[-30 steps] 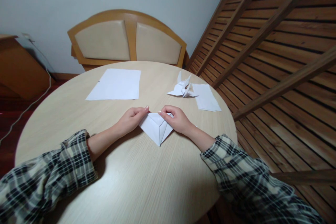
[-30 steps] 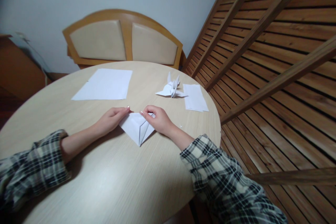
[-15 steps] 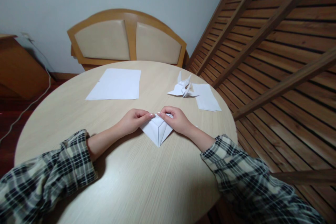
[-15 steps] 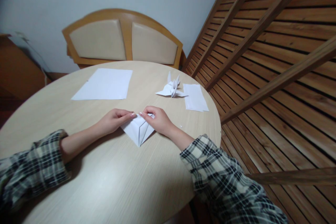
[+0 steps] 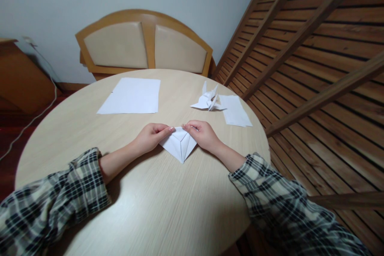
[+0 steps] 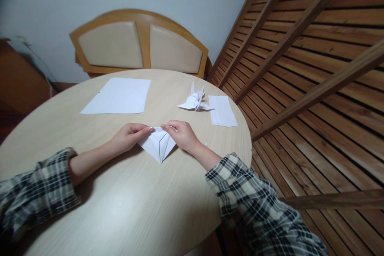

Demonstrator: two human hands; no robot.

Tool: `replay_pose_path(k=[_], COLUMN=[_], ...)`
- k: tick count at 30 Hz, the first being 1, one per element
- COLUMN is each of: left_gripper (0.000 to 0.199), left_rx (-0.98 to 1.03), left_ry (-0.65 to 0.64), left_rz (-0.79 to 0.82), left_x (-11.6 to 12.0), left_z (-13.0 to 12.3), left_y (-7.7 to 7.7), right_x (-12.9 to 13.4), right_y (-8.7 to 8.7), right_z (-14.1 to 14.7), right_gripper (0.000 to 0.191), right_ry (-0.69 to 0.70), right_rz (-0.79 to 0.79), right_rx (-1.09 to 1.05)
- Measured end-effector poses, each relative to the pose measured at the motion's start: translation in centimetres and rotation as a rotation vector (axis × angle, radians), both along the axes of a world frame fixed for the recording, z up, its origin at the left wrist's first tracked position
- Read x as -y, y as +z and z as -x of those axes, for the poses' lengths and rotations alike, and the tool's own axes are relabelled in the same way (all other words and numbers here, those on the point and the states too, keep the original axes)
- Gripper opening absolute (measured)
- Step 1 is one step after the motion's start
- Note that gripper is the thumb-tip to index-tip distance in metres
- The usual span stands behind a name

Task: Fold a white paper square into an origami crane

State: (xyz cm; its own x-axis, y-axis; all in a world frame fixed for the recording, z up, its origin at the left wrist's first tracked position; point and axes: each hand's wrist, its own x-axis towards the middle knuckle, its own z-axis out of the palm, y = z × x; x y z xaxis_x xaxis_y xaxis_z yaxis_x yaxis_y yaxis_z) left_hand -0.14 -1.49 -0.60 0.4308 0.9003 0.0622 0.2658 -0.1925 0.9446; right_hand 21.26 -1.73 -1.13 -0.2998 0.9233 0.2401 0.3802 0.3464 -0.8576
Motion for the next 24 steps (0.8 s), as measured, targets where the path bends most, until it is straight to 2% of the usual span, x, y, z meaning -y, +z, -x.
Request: replay_pose_path(k=[9, 17, 24], left_gripper=[0.04, 0.041, 0.044], left_rx=[0.02, -0.014, 0.012], left_ry=[0.021, 0.005, -0.052], left_rz=[0.044, -0.001, -0.066], left_x=[-0.02, -0.04, -0.21], left_z=[-0.03, 0.07, 0.3], left_y=[0.09, 0.1, -0.05], right_x=[-0.33, -0.45, -0.65], right_y=[-0.05, -0.19, -0.47], right_z=[-0.06, -0.24, -0.29], right_gripper=[0.061, 0.058, 0.057], right_ry=[-0.007, -0.059, -0.084], right_rz=[0.086, 0.015, 0.086], right_rx=[-0.064, 0.001, -0.053])
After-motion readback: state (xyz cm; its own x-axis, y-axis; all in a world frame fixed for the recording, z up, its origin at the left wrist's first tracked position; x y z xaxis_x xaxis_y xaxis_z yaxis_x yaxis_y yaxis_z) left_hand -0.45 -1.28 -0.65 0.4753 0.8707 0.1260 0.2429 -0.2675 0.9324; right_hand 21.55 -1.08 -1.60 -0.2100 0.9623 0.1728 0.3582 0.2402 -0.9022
